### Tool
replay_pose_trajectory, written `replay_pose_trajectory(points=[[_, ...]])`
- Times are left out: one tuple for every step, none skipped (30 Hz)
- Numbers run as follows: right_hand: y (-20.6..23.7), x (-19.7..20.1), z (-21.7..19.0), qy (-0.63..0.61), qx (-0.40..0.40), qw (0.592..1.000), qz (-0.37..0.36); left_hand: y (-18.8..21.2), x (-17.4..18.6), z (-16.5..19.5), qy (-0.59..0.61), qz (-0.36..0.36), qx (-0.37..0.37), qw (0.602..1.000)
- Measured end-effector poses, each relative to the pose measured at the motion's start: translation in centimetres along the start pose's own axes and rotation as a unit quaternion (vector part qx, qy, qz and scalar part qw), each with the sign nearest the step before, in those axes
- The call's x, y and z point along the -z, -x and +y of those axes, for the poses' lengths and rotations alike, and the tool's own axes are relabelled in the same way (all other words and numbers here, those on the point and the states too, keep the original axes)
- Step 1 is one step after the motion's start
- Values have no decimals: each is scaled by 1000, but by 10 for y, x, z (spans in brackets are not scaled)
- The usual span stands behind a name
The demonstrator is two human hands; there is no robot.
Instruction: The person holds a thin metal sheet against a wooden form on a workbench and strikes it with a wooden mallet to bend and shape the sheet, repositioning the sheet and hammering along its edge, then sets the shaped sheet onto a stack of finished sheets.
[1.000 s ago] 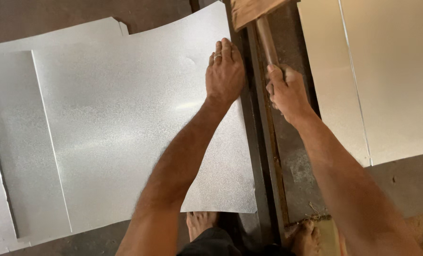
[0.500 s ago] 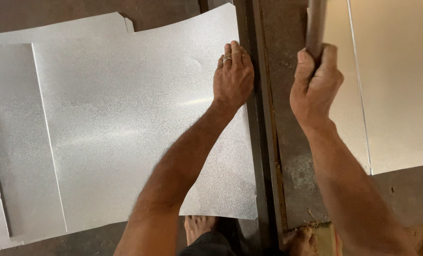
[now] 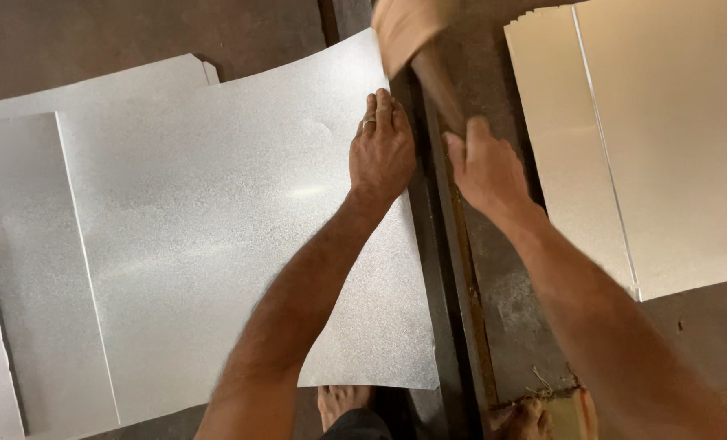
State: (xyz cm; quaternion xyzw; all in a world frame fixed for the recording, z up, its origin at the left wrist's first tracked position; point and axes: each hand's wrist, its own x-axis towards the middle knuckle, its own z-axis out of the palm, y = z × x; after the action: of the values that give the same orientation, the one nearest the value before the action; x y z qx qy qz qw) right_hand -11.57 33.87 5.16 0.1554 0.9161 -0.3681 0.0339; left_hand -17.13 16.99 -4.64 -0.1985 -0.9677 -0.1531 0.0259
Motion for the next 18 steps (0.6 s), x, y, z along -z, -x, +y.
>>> replay_pose_trajectory(points=[[-4, -1, 4, -14, -19, 1000, -16, 0, -1, 0, -3, 3, -1, 1000], [-7, -4, 8, -30, -40, 998, -30, 0, -2, -1, -1, 14, -10, 1000], [-9, -5, 12, -111, 14, 993, 39, 0, -2, 0, 4, 27, -12, 1000], [-12, -7, 15, -192, 69, 974, 101, 1, -2, -1, 7, 36, -9, 999], [-13, -8, 17, -271, 123, 940, 165, 1, -2, -1, 11, 40, -8, 999], [-15, -11, 19, -244, 93, 957, 129, 1, -1, -1, 12, 46, -7, 999], [-16, -13, 21, -216, 62, 970, 91, 2, 0, -1, 13, 51, -4, 999], [-18, -15, 22, -188, 31, 980, 58, 2, 0, -1, 17, 51, -2, 999], [-19, -17, 22, -160, 0, 987, 26, 2, 1, -2, 20, 53, -2, 998], [-21, -19, 22, -132, -30, 991, -9, 2, 1, -2, 24, 53, 0, 998], [-22, -21, 22, -104, -61, 992, -45, 3, 1, -2, 19, 58, -6, 998], [-25, -22, 21, -193, -45, 980, 13, 3, 1, -2, 14, 60, -11, 998], [-27, -24, 21, -278, -27, 958, 67, 4, 1, -2, 11, 64, -12, 998], [-29, -25, 20, -360, -10, 925, 122, 4, 0, -3, 15, 67, -11, 998], [-31, -26, 19, -337, -36, 937, 84, 4, -1, -3, 17, 73, -10, 997], [-32, -26, 17, -314, -60, 946, 44, 4, -2, -3, 18, 81, -8, 997], [-32, -26, 16, -291, -83, 953, 7, 3, -2, -3, 14, 71, -3, 997], [-31, -26, 15, -268, -107, 957, -26, 2, -2, -3, 11, 61, -2, 998]])
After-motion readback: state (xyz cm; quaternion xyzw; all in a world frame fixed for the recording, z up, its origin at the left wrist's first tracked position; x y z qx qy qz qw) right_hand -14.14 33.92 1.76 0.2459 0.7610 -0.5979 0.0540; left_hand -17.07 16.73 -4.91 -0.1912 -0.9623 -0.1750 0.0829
